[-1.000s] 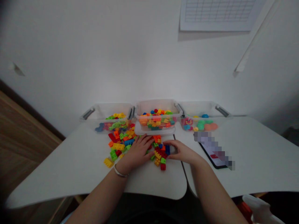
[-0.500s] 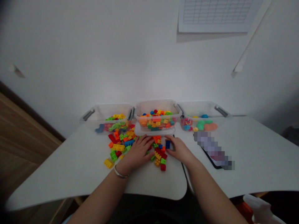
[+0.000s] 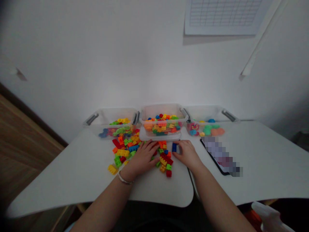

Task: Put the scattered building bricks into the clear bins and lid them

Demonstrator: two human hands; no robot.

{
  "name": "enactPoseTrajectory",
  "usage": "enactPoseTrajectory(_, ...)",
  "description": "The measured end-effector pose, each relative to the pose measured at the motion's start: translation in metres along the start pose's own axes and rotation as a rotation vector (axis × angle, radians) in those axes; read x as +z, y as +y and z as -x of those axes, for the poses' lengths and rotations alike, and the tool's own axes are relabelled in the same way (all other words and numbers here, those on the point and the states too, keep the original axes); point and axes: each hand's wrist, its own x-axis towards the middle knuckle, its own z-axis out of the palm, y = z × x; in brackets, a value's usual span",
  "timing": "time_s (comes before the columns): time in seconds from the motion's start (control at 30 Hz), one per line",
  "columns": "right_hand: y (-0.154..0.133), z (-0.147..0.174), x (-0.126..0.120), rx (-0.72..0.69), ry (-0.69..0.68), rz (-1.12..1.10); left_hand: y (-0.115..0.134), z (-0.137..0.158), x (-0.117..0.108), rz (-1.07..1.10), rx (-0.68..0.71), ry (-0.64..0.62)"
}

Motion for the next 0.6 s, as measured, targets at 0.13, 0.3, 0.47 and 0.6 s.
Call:
enactPoseTrajectory(0.13,-0.008,-0.001,-0.002,0.029,0.252,-0.112,0.0,0.0,-0.001,0.005,-0.001,-0.005)
enactPoseTrajectory(0.3,-0.032,-0.007,-0.005,0.083,0.463,-0.241,-0.002,0.0,0.001,0.011,0.004,-0.002)
enactPoseTrajectory(0.47,-0.049,-0.04,-0.022,-0.009,0.561,-0.273,0.001,0.002,-0.004,0.003,-0.001,0.003)
enactPoseTrajectory(0.6,-0.051,-0.083,-0.04,-0.116,0.611,-0.105,0.004,0.003,-0.008,0.002,-0.005,-0.002)
